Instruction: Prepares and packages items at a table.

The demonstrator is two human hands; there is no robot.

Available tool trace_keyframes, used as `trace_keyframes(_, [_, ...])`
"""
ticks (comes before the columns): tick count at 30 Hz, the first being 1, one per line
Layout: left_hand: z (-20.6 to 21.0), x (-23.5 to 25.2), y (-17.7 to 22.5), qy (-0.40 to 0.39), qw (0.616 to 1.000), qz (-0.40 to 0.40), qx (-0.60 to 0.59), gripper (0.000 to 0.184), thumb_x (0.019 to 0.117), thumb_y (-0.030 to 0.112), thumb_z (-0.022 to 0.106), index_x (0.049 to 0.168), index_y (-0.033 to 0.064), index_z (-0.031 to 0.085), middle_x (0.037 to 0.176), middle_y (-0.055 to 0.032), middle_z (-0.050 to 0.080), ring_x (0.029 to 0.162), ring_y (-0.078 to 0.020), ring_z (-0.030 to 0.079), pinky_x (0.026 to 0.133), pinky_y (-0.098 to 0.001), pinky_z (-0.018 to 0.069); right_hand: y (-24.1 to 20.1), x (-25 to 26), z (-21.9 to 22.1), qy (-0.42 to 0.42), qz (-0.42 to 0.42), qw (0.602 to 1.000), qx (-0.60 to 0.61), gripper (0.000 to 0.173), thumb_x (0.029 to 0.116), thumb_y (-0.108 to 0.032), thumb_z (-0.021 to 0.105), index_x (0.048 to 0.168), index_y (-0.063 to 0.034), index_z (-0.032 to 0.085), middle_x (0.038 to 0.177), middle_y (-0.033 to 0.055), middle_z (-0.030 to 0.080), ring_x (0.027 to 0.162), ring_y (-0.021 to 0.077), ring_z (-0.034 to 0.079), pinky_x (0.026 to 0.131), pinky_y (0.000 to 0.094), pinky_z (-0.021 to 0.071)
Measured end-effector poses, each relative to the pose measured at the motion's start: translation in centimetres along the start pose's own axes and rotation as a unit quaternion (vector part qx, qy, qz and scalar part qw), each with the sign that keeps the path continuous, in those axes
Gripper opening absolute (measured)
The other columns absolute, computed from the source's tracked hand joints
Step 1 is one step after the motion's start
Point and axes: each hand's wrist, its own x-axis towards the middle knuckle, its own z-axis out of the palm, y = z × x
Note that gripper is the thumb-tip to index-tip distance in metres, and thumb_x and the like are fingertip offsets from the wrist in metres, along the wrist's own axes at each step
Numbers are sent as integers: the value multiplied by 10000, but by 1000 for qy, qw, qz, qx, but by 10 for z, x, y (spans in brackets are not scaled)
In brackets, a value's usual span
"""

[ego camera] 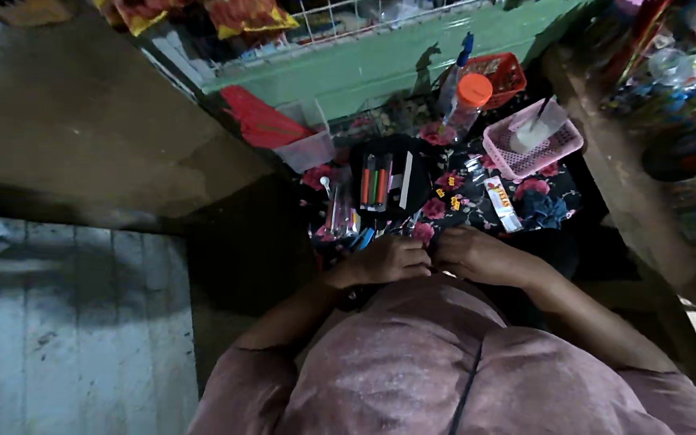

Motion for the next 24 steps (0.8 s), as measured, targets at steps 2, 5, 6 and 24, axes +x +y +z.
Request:
trace_keyframes(2, [1, -12, -4, 40, 999, -2, 18, 258, 1006, 221, 609, 904, 38, 759, 814, -85, 694, 781, -178, 668, 733, -276, 551, 0, 13, -4, -27, -13, 1000, 4, 127, 944, -129, 655, 945, -60, 762, 938, 96, 719, 981, 287, 688, 900, 504, 536])
trace_keyframes(5, [4, -30, -4, 87, 995, -29, 36, 231, 1000, 186, 613, 888, 35, 747, 819, -90, 668, 799, -171, 649, 756, -247, 539, 12, 39, -8, -63, -44, 995, 58, 162, 955, -144, 656, 962, -35, 775, 926, 117, 724, 954, 296, 697, 882, 517, 544])
trace_keyframes(6, [4, -37, -3, 108, 992, -47, 43, 222, 992, 171, 621, 886, 27, 751, 854, -101, 683, 833, -165, 665, 790, -232, 549, 18, 51, -12, -62, -40, 994, 81, 176, 966, -120, 642, 987, -4, 774, 939, 139, 733, 950, 304, 703, 885, 513, 545])
trace_keyframes(24, [18, -132, -12, 243, 890, -346, 173, 114, 983, 109, 638, 985, 38, 727, 1047, -163, 715, 1003, -219, 690, 941, -269, 531, 220, 280, 70, -132, 408, 900, -82, 913, 826, -336, 838, 1558, -41, 380, 1536, 340, 374, 1405, 552, 357, 1080, 762, 270])
